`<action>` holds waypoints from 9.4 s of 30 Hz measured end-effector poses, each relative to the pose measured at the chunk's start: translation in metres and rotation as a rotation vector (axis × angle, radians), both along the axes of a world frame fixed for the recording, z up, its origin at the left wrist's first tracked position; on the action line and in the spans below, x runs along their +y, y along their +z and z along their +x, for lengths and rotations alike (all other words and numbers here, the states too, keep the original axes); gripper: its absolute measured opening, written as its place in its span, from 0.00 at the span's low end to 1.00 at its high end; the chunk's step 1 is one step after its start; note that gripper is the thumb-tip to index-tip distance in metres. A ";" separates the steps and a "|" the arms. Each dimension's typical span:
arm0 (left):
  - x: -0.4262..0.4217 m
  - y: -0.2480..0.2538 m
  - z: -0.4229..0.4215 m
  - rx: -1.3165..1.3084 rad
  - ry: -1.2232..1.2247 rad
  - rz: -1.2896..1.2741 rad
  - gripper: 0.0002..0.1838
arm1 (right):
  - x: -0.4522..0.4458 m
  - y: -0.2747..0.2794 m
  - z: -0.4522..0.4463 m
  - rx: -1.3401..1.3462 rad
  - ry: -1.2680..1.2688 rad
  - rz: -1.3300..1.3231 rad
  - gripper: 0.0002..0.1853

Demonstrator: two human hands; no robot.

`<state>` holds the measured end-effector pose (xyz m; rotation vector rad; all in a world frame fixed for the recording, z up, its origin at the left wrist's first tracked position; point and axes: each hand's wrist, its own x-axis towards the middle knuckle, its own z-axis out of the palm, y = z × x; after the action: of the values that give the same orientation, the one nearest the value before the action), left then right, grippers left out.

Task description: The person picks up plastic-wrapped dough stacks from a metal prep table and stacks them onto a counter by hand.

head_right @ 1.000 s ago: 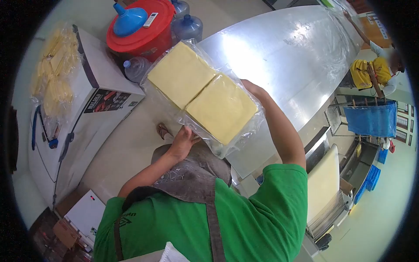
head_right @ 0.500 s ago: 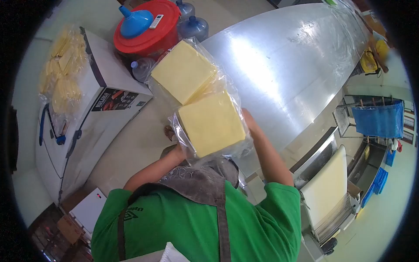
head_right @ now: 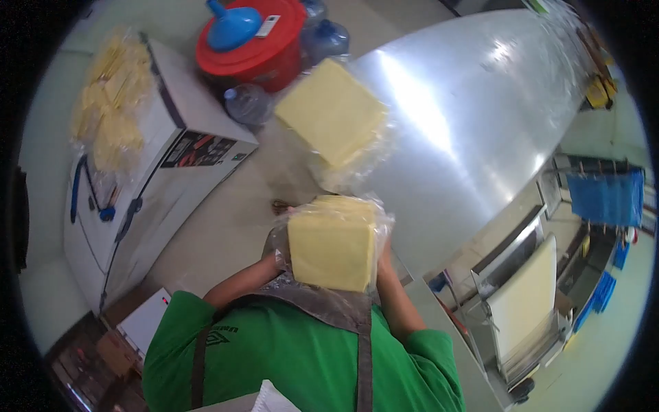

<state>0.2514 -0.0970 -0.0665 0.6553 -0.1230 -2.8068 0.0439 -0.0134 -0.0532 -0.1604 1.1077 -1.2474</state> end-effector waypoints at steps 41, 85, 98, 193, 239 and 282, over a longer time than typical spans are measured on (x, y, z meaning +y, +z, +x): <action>-0.426 0.068 0.385 -0.332 0.820 -0.257 0.35 | -0.556 -0.009 0.366 0.094 0.806 -0.049 0.35; -0.507 0.189 0.402 -2.199 0.035 -1.650 0.34 | -0.629 0.068 0.427 0.259 0.657 -0.214 0.42; -0.517 0.143 0.464 -1.696 0.400 -1.507 0.46 | -0.652 0.098 0.499 0.817 0.680 -0.433 0.38; -0.505 0.214 0.628 -0.094 0.878 -0.777 0.37 | -0.631 0.233 0.651 0.362 0.533 -0.231 0.39; -0.530 0.257 0.658 -0.876 1.292 -1.162 0.34 | -0.704 0.319 0.700 0.782 0.821 -0.510 0.28; -0.236 0.044 1.106 -1.264 0.087 -1.053 0.11 | -0.310 0.350 0.970 0.879 0.611 -0.921 0.16</action>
<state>1.3571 -0.3327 -0.0220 1.7772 -1.5169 -1.4042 1.0134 -0.3232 0.2963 -1.7388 0.9701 -1.0262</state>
